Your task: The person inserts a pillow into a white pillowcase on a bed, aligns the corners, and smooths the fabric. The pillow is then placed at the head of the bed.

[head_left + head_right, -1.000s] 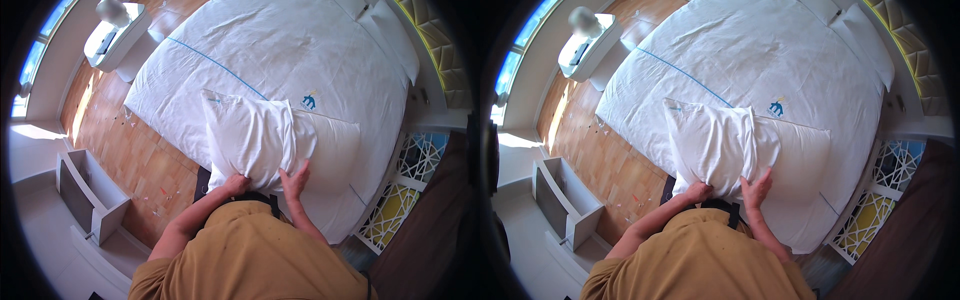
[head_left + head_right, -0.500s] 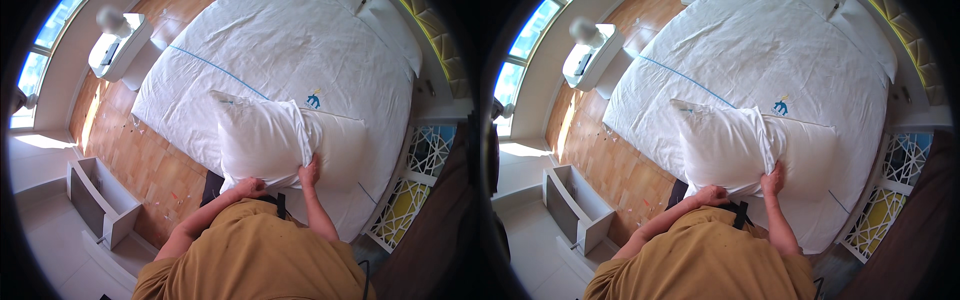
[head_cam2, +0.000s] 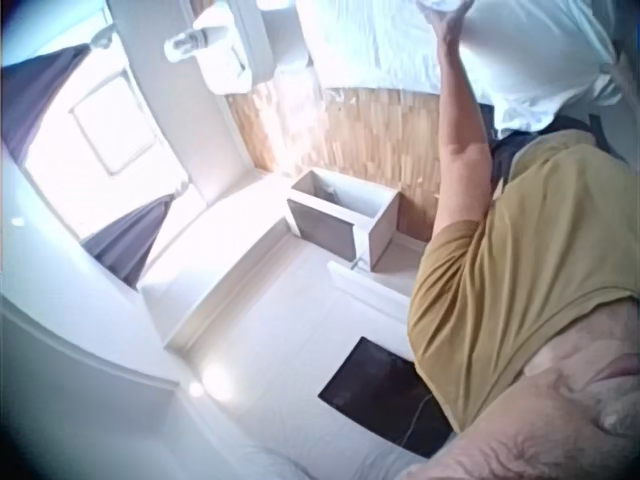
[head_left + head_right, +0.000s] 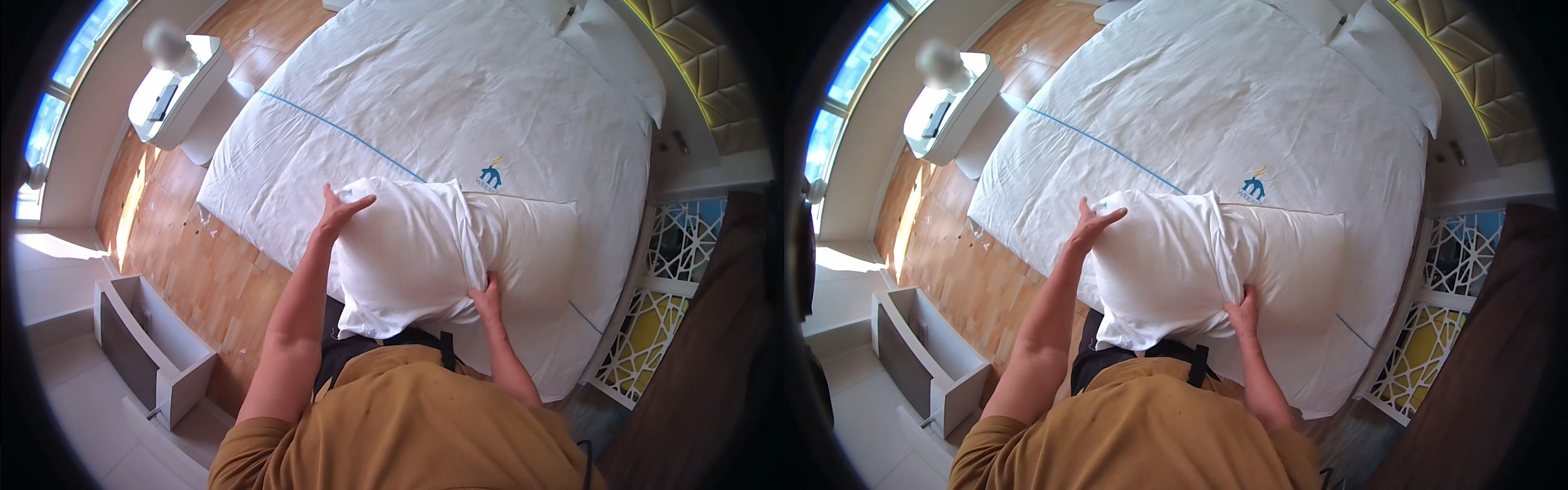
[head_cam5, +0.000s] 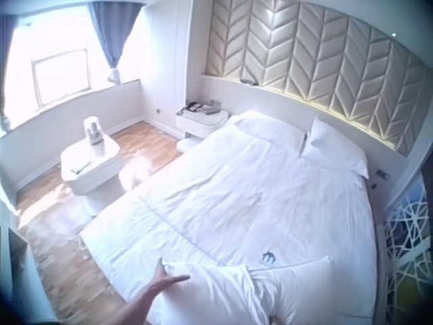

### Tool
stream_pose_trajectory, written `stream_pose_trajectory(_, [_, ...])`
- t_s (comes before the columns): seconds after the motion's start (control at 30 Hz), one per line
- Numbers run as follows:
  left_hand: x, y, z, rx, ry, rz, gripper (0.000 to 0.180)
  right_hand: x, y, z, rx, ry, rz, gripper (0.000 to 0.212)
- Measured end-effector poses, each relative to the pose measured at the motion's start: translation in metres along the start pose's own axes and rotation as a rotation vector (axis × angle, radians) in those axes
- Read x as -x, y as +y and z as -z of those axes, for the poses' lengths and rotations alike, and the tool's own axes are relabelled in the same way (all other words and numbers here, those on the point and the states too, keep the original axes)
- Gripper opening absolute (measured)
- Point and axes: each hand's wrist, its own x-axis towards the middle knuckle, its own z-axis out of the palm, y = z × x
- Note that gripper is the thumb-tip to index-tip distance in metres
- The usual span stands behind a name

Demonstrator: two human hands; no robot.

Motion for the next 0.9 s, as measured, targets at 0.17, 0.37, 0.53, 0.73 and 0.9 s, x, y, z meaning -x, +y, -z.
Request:
stream_pose_trajectory(0.17, [0.013, 0.007, -0.019, 0.261, 0.079, 0.057, 0.097, 0.004, -0.012, 0.010, 0.014, 0.047, 0.136, 0.069])
stream_pose_trajectory(0.37, [0.064, 0.021, -0.038, 0.402, -0.085, -0.025, 0.038, -0.029, -0.089, 0.001, 0.188, 0.279, 0.541, 0.076])
stream_pose_trajectory(0.53, [0.134, 0.012, -0.040, 0.422, -0.091, 0.009, 0.037, -0.049, -0.115, -0.014, 0.508, 0.357, 0.528, 0.053])
stream_pose_trajectory(0.73, [0.166, -0.021, -0.031, 0.464, -0.041, 0.026, 0.026, -0.049, -0.071, 0.029, 0.523, 0.291, 0.308, 0.026])
stream_pose_trajectory(0.9, [0.172, -0.013, -0.035, 0.421, -0.161, -0.020, 0.028, -0.051, -0.062, 0.036, 0.365, 0.246, 0.312, 0.025])
